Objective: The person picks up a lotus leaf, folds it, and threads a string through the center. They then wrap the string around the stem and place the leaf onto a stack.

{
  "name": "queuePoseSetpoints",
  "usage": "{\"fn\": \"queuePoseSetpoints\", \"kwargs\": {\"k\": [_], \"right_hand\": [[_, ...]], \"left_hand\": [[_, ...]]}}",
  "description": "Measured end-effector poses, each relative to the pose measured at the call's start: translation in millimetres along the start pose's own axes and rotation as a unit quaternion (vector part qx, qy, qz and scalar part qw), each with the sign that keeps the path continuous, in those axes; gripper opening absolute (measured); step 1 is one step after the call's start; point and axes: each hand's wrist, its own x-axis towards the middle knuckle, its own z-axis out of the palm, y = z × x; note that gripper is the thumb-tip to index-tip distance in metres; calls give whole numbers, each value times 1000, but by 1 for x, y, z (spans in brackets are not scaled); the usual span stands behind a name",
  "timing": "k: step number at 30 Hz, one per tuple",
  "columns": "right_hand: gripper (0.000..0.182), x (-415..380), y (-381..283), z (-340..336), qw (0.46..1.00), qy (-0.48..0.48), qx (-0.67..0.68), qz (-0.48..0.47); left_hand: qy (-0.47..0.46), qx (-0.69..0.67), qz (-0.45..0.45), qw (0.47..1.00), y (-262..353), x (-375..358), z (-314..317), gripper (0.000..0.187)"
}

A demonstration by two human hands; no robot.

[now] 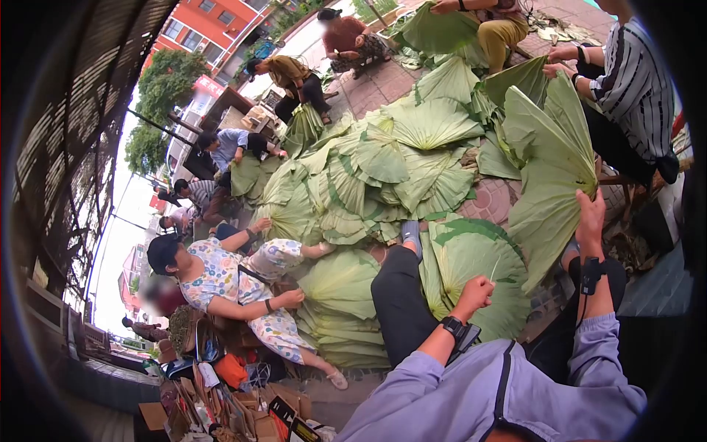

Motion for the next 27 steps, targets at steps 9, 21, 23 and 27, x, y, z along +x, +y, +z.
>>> {"fn": "queuePoseSetpoints", "kwargs": {"k": [9, 21, 23, 27], "right_hand": [[29, -33, -14, 29, 978, -30, -187, -85], [42, -114, -3, 76, 864, -289, -356, -208], [48, -123, 2, 82, 842, -327, -362, -229], [55, -129, -2, 86, 800, -388, -400, -223]], "left_hand": [[11, 251, 269, 930, 71, 10, 41, 60], [-101, -260, 143, 949, 143, -19, 63, 52], [-91, -261, 125, 953, 140, -15, 53, 44], [-45, -302, 90, 948, 129, -10, 41, 27]]}}
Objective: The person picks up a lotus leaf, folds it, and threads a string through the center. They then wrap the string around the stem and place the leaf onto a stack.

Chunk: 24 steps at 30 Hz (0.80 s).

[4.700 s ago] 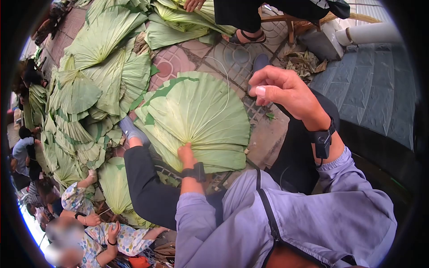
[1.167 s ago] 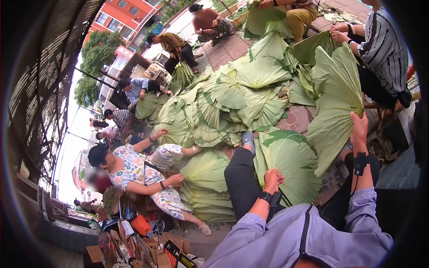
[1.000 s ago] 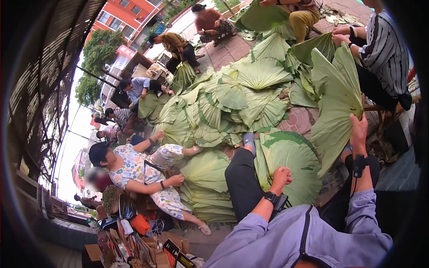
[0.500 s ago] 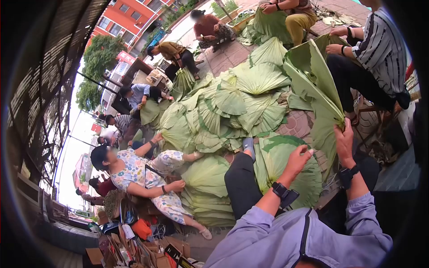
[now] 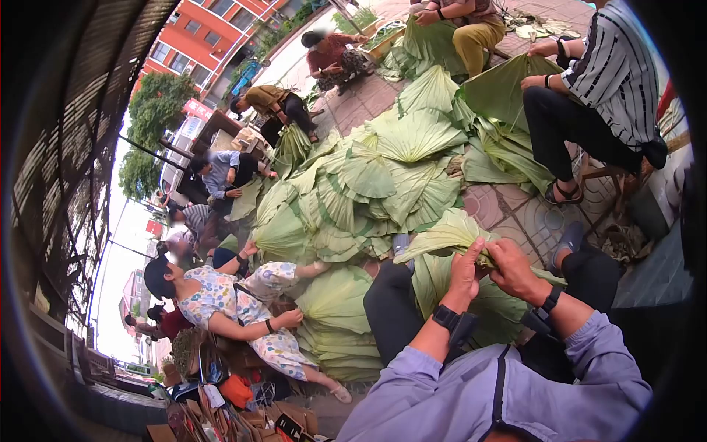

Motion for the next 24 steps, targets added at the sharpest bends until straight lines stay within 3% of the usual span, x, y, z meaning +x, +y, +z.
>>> {"fn": "queuePoseSetpoints", "kwargs": {"k": [7, 11, 14, 17, 19, 21, 23, 24], "right_hand": [[63, -3, -6, -5, 997, -68, 9, -44], [62, -1, 2, -6, 994, -90, 22, -50], [59, 0, 9, -9, 994, -90, 54, 8], [58, -1, 19, -12, 996, -56, 60, 42], [55, 0, 18, -20, 995, -62, 56, 59], [53, -1, 21, -23, 990, -42, 102, 87], [50, 0, 21, -27, 990, -43, 96, 96], [48, 0, 21, -29, 987, -69, 106, 104]], "left_hand": [[20, -37, -79, 996, 2, 12, -41, 16], [-22, 83, -33, 996, 17, 13, -51, 23], [-48, 202, 29, 978, 47, -6, -27, 28], [-57, 324, 26, 944, 80, -18, -20, 38], [-80, 450, 25, 889, 103, -25, -21, 46], [-100, 478, 9, 872, 133, -46, -3, 50], [-128, 437, 40, 890, 152, -63, 9, 40], [-152, 488, 43, 858, 163, -62, 3, 44]]}}
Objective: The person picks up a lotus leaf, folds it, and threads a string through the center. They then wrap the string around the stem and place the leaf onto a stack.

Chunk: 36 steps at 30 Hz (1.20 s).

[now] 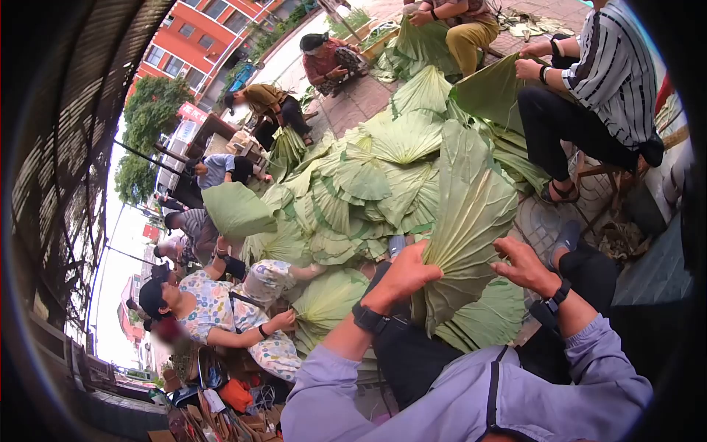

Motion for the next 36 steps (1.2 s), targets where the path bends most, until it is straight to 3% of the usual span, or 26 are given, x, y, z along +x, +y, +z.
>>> {"fn": "queuePoseSetpoints", "kwargs": {"k": [2, 4, 5, 7, 11, 16, 20, 29, 36], "right_hand": [[46, -4, 1, -5, 1000, -22, 7, 15], [46, -6, -1, -6, 986, -149, -71, 16], [46, -7, -1, -5, 986, -147, -70, 18], [48, -10, -4, -4, 962, -260, -73, 31], [52, -14, -9, -3, 938, -325, -112, 46], [47, -21, -2, -7, 951, -295, -83, 48], [46, -25, -3, -12, 956, -278, -83, 36], [45, -24, -7, -47, 972, -224, -25, 64], [37, -72, -61, -121, 979, -31, 181, 89]], "left_hand": [[-10, 18, 10, 1000, 12, -10, -10, 46], [-20, 38, 19, 999, 44, -21, -14, 47], [-18, 53, 3, 998, 63, -26, -14, 51], [-19, 68, -13, 997, 84, -33, -16, 55], [2, 136, 1, 991, 110, -39, -26, 50], [0, 169, -9, 986, 153, -46, -38, 45], [18, 193, -69, 979, 186, -54, -54, 51], [63, 164, -32, 984, 182, -15, -81, 49], [61, 157, -19, 986, 149, 5, -117, 52]]}}
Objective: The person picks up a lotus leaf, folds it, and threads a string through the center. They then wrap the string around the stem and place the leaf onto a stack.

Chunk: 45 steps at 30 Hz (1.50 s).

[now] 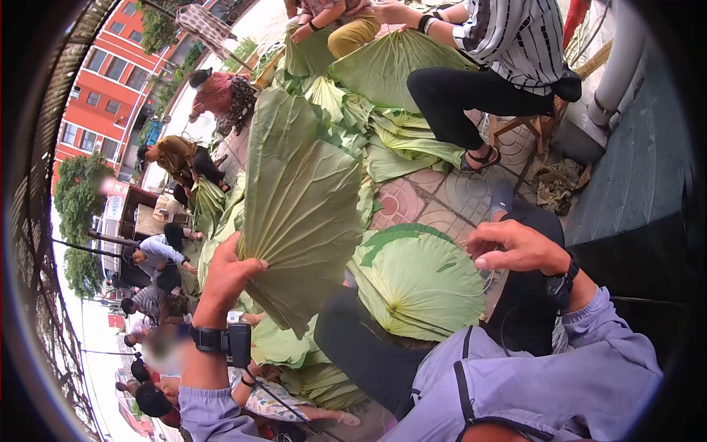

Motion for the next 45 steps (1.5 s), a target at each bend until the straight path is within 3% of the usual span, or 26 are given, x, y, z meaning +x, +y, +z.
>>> {"fn": "queuePoseSetpoints", "kwargs": {"k": [5, 11, 14, 17, 19, 21, 24, 29, 33, 35, 38, 41, 43, 44, 45], "right_hand": [[32, -86, -62, -10, 997, 52, 8, 48], [31, -166, -90, 26, 973, 16, 31, 229], [30, -155, -94, 51, 973, 40, 64, 219], [27, -122, -82, 64, 978, 116, 46, 168], [21, -104, -75, 64, 973, 163, 60, 153], [20, -94, -74, 62, 974, 178, 52, 128], [19, -81, -78, 65, 976, 175, 60, 119], [20, -77, -59, 72, 981, 165, 27, 99], [20, -74, -48, 76, 981, 166, 16, 103], [19, -72, -51, 76, 979, 162, 11, 122], [19, -72, -53, 71, 977, 169, -21, 127], [20, -71, -53, 64, 975, 182, -37, 123], [20, -71, -50, 67, 972, 203, -6, 120], [20, -68, -50, 67, 972, 205, -7, 116], [20, -67, -51, 68, 974, 192, -21, 120]], "left_hand": [[7, -24, -17, 1000, -54, 20, -26, 51], [16, -41, -36, 998, -139, 61, -62, 53], [40, -35, -6, 999, -172, 97, -55, 50], [52, -79, 67, 993, -163, 116, 4, 47], [11, -106, 75, 991, -155, 122, 39, 64], [-53, -170, 78, 981, -148, 120, 72, 51], [-185, -139, 46, 972, -131, 108, 110, 58], [-414, -134, 26, 900, -133, 92, 175, 55], [-416, -171, 8, 893, -142, 90, 213, 53], [-400, -188, -8, 897, -168, 115, 215, 53], [-116, -315, 18, 942, -191, 143, 161, 58], [169, -473, 117, 857, -230, 168, 81, 62], [290, -526, 15, 799, -233, 160, 48, 61], [289, -527, 20, 799, -232, 154, 48, 61], [279, -476, 17, 834, -234, 145, 51, 63]]}}
